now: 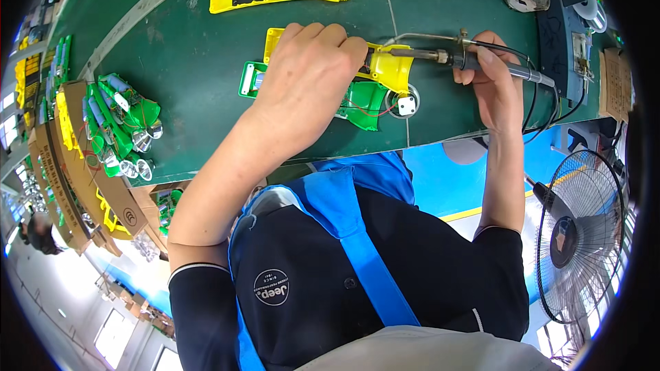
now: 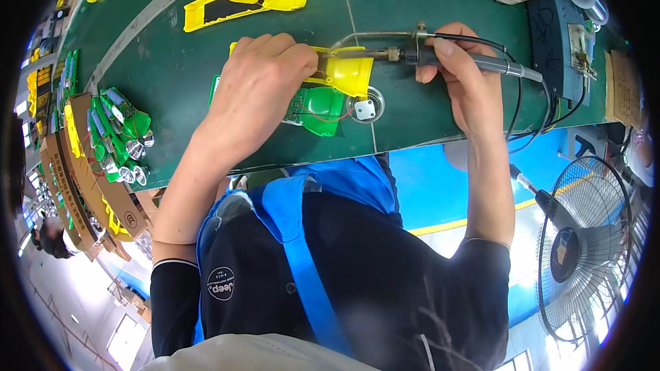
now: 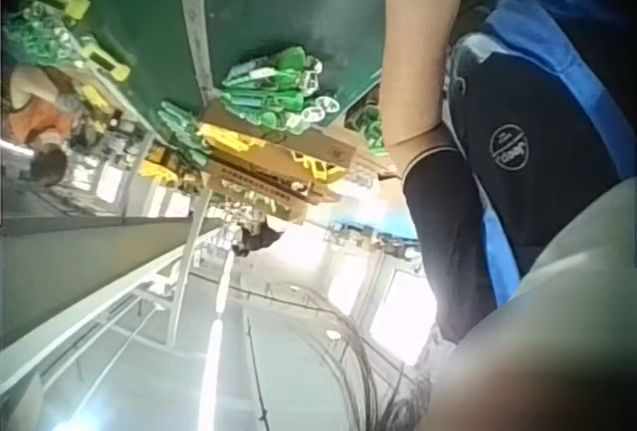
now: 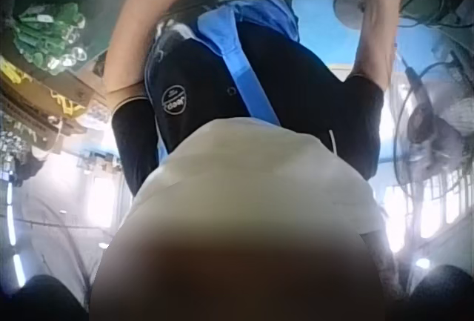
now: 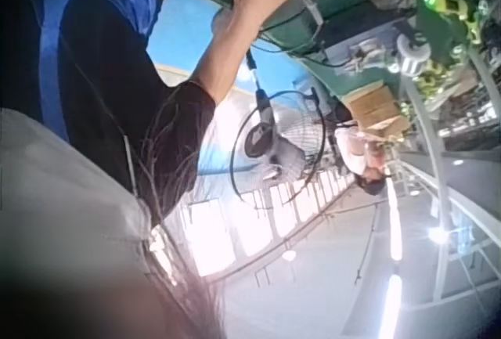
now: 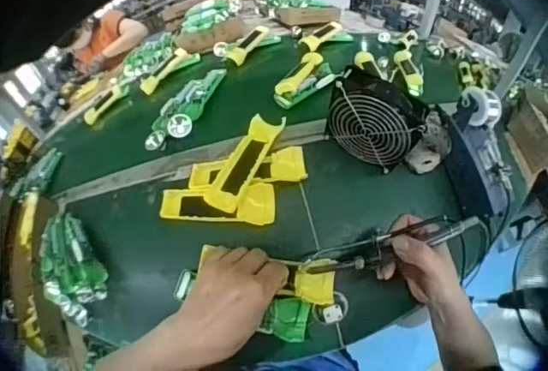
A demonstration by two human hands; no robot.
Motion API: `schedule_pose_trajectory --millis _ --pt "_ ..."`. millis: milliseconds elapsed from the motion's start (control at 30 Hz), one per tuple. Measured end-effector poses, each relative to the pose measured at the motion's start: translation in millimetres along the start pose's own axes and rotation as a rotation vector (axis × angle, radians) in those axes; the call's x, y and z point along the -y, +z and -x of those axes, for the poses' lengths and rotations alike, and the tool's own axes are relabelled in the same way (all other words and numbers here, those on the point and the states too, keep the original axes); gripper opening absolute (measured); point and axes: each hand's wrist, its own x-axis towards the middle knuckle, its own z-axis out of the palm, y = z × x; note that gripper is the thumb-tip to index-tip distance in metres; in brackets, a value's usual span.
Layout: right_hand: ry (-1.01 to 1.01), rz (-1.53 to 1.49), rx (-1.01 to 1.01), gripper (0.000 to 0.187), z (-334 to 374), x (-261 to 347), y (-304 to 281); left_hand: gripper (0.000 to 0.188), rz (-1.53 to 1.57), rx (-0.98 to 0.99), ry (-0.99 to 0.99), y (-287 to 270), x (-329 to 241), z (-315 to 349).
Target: Soldering internal wiring and assembling portable solar-powered lights on an industrial assembly line.
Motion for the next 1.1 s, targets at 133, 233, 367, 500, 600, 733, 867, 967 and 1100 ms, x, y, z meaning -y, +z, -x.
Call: schedule_pose_trajectory --millis 133,233,367,500,600,733,867,967,1100 --pt "0.042 0.197 0.048 0.025 -2.9 4.1 1.9 0.004 0.022 0.095 0.005 -8.9 2.2 -5.4" --pt "0.053 0.267 0.062 0.026 -4.0 5.7 5.9 0.005 0.02 0.151 0.0 -9.9 3.8 -7.5" --pt "0.065 0.328 0.053 0.026 -3.4 7.3 8.8 0.007 0.033 0.155 0.006 -9.8 4.9 -8.2" --pt "0.075 0.34 0.048 0.027 -2.2 8.4 10.3 0.008 0.053 0.143 0.015 -9.3 6.7 -7.7" --pt "0.082 0.362 0.035 0.028 -1.3 8.1 10.0 0.008 0.029 0.159 0.027 -9.9 7.0 -8.5" --pt "0.093 0.383 0.029 0.028 -0.8 8.6 10.6 0.008 0.031 0.149 0.03 -9.9 5.6 -9.0" --pt "0.083 0.391 0.057 0.029 -0.7 8.2 7.1 0.007 0.002 0.154 0.058 -10.4 5.0 -10.3" --pt "0.029 0.261 0.03 0.028 3.5 2.2 1.9 0.007 -0.005 0.146 0.066 -9.9 5.2 -10.3" --pt "-0.046 0.056 0.0 0.022 5.8 -4.1 -1.5 0.006 0.009 0.098 0.084 -7.6 5.9 -9.7"
